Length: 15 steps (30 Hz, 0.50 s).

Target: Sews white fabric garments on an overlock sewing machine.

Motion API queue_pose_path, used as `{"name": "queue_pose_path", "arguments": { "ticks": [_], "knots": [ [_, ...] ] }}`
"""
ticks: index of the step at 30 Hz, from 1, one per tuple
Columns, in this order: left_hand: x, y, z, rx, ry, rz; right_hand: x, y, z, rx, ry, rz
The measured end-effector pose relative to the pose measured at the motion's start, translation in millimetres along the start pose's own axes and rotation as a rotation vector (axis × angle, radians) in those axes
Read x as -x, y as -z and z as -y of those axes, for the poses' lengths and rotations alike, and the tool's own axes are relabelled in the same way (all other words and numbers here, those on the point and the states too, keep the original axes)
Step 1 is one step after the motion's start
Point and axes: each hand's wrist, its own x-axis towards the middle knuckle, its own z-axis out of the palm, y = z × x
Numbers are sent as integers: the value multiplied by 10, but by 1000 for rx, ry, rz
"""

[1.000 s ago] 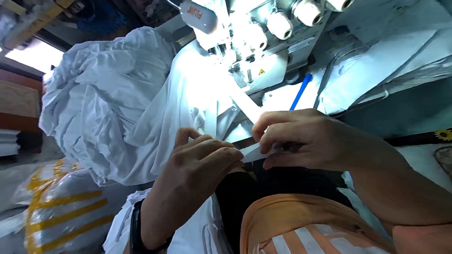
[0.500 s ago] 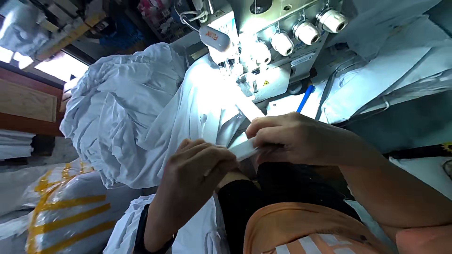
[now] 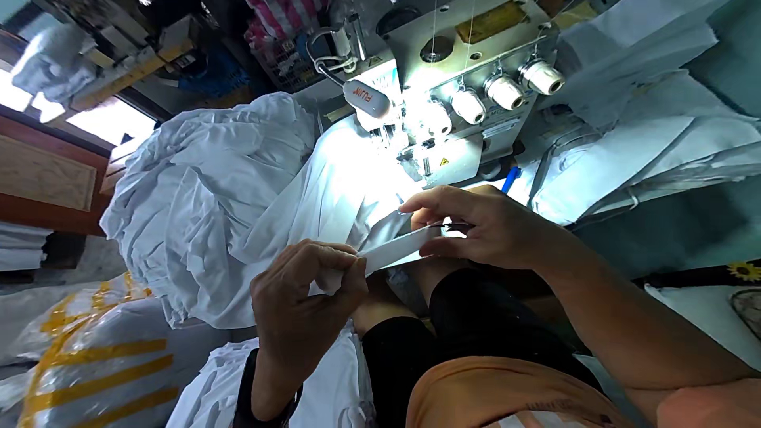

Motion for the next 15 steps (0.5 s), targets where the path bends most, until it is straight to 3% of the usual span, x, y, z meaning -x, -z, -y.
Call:
{"name": "queue_pose_path", "arguments": {
  "ticks": [5,10,12,15],
  "knots": [
    [-6,-65,-143,27,-162,151,65,41,216,-125,46,58],
    [-130,-241,-29,177,-330,477,373,220,755,-102,-13,27],
    [-139,-319,151,204,-329,496,485,278,715,-29,-88,-5],
    [-104,-369,162,219,-282,384,551,295,593,23,-176,-5]
  ]
}}
